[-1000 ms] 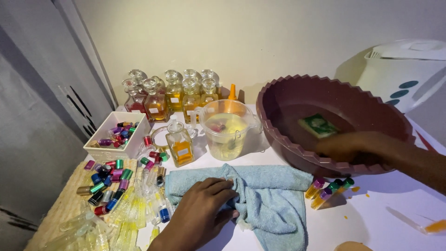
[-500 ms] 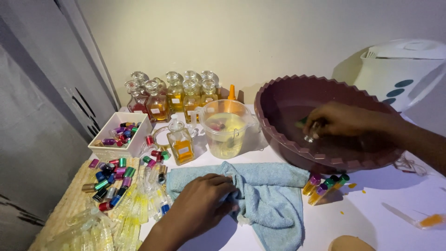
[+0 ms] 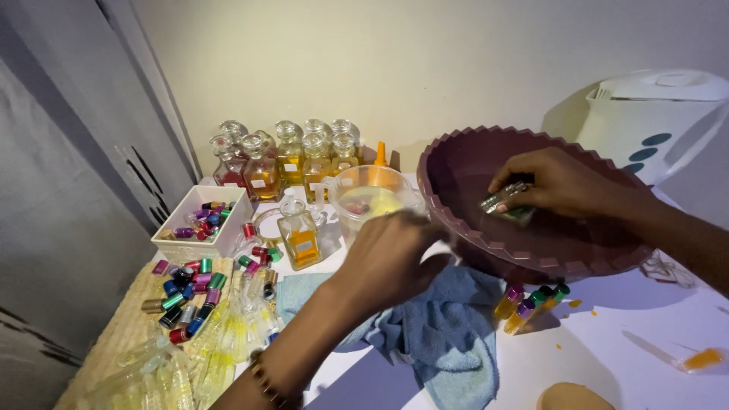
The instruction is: Washing and drying small perfume bottles using a sponge, water, and a cloth.
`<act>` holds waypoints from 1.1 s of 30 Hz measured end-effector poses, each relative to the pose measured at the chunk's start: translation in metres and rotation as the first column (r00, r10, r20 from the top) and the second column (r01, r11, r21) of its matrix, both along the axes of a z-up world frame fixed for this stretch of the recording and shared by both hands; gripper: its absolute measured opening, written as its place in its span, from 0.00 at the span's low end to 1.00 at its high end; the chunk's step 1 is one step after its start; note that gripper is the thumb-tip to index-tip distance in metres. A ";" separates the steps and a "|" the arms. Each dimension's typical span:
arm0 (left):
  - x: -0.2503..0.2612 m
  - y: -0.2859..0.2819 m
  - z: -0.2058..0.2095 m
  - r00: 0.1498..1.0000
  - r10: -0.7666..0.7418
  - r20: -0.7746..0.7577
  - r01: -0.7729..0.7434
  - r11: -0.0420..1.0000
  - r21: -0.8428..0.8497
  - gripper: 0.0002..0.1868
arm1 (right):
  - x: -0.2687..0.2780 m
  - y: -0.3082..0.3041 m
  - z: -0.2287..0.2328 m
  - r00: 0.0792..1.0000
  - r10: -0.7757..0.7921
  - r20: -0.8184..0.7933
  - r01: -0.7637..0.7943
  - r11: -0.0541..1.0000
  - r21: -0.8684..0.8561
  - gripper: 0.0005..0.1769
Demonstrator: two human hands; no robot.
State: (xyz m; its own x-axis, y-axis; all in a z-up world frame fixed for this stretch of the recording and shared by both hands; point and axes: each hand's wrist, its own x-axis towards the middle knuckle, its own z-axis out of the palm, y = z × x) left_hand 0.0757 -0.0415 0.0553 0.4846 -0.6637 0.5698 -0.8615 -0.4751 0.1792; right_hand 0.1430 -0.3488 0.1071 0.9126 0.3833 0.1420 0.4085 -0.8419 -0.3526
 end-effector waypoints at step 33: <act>0.114 -0.101 0.038 0.957 0.212 0.196 -0.264 0.916 0.302 0.05 | 0.019 -0.006 -0.033 0.941 -0.252 -0.226 0.282 0.952 0.114 0.18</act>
